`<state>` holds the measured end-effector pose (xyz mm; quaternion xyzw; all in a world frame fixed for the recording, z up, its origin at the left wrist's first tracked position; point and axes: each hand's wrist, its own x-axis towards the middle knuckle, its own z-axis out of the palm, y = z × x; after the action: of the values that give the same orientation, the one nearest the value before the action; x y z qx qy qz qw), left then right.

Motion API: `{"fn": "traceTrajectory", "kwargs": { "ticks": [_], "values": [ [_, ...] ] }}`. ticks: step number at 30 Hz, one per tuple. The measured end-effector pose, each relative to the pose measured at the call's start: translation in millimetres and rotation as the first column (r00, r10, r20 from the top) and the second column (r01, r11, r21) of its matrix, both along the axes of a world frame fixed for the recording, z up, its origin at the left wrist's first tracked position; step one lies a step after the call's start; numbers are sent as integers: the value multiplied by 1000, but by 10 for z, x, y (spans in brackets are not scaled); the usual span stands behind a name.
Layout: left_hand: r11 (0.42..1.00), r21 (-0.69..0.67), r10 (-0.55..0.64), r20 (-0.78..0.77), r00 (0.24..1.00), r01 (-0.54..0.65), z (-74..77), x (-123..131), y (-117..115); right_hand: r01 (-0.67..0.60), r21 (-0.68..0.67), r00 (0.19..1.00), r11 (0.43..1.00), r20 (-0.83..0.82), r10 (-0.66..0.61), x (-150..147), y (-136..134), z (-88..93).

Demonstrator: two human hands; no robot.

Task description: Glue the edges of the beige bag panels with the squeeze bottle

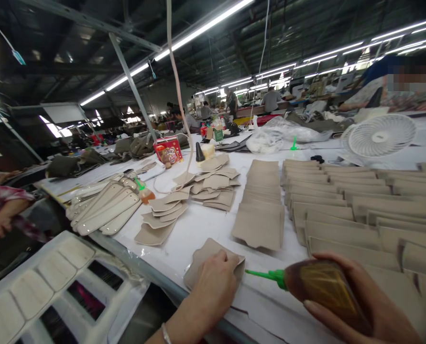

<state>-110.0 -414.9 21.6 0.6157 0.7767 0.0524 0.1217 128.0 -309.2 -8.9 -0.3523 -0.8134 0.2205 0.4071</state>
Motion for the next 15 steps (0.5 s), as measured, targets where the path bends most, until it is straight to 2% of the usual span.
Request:
{"fn": "traceTrajectory", "kwargs": {
  "ticks": [2, 5, 10, 15],
  "values": [
    [1000, 27, -14, 8, 1000, 14, -61, -5, 25, -39, 96, 999, 995, 29, 37, -99, 6, 80],
    [998, 48, -48, 22, 999, 47, -117, -3, 66, -61, 171, 997, 983, 60, 52, -176, 32, 148],
    [996, 50, -73, 5, 997, 73, -105, -7, 65, -101, 178, 990, 979, 113, 81, -214, 71, 109],
    [995, 51, -90, -7, 996, 90, -107, -31, 66, -84, 185, 990, 979, 123, 62, -243, 71, 52]
  ]
}}
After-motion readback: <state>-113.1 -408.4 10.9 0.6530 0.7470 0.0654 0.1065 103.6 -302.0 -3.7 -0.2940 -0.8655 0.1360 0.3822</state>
